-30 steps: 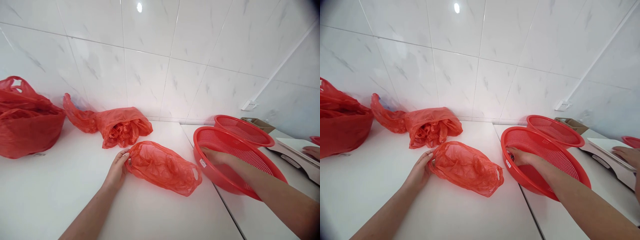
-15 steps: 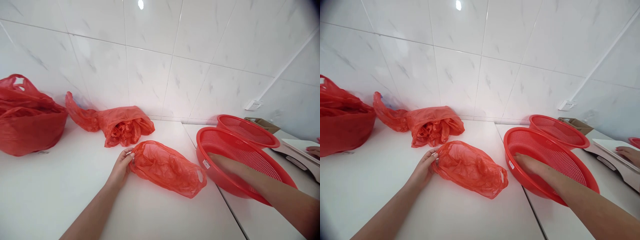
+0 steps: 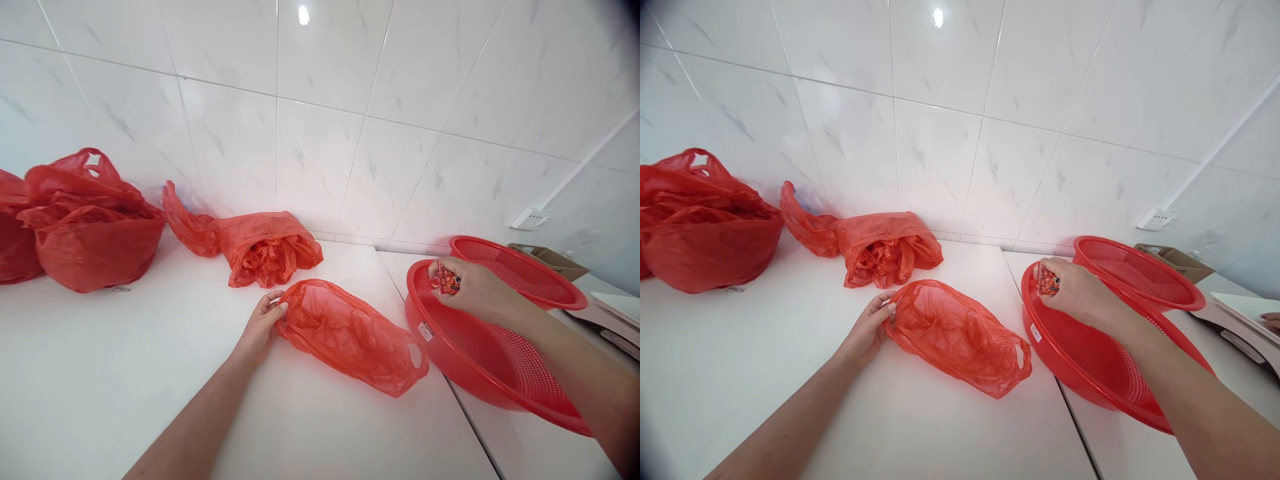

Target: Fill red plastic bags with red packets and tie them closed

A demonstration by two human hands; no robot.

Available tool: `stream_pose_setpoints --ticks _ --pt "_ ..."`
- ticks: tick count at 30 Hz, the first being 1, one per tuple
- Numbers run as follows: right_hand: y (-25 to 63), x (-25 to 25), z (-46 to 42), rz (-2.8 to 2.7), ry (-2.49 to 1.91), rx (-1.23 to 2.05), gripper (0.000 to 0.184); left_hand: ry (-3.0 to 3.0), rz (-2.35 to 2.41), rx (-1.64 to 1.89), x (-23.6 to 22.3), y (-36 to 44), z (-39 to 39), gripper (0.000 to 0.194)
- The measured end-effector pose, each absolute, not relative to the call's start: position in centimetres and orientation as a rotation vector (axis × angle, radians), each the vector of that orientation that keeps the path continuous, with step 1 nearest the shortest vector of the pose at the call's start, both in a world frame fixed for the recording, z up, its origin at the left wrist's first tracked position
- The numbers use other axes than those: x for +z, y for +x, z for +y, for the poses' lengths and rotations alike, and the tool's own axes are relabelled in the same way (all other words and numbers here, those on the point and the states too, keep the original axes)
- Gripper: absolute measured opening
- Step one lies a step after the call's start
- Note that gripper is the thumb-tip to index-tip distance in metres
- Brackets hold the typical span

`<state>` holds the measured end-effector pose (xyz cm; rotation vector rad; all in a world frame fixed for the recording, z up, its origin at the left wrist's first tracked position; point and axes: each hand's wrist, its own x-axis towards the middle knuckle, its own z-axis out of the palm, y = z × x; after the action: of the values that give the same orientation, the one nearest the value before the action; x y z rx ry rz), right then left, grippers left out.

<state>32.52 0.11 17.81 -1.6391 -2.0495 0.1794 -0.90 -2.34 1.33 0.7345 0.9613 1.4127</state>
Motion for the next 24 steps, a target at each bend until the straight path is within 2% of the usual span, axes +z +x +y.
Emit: stream_pose_setpoints --ticks 4,9,11,14,15,17,19,21,24 --pt "26.2 17.1 -2.8 -2.4 -1.337 0.473 0.022 0.739 0.949 1.421 1.3 -0.9 -2.5 0.05" --pt "20.8 11.2 -2.0 -2.748 -1.076 0.159 0.026 0.745 0.897 1.445 1.3 -1.0 -2.7 0.051" --pt "20.1 9.4 -0.8 -2.696 -1.123 0.085 0.03 0.748 0.876 1.459 1.3 -1.3 -2.7 0.051" --pt "20.2 8.5 -0.3 -2.607 -1.172 0.116 0.05 0.711 0.877 1.516 1.2 -1.8 -2.6 0.049" --pt "20.5 8.6 -0.7 -2.582 -1.177 0.139 0.048 0.697 0.88 1.538 1.2 -2.0 -2.5 0.048" --pt "21.6 9.2 -1.9 -2.503 -1.21 0.115 0.035 0.686 0.88 1.561 1.2 -2.3 -2.3 0.048" --pt "23.5 10.1 -3.3 -2.356 -1.306 -0.044 0.025 0.692 0.877 1.564 1.1 -2.5 -2.1 0.047" --pt "26.3 10.8 -4.5 -2.149 -1.462 -0.272 0.028 0.691 0.876 1.559 1.0 -2.6 -2.0 0.047" --pt "31.2 11.1 -5.8 -1.955 -1.762 -0.45 0.045 0.681 0.885 1.554 0.9 -2.5 -2.0 0.046"
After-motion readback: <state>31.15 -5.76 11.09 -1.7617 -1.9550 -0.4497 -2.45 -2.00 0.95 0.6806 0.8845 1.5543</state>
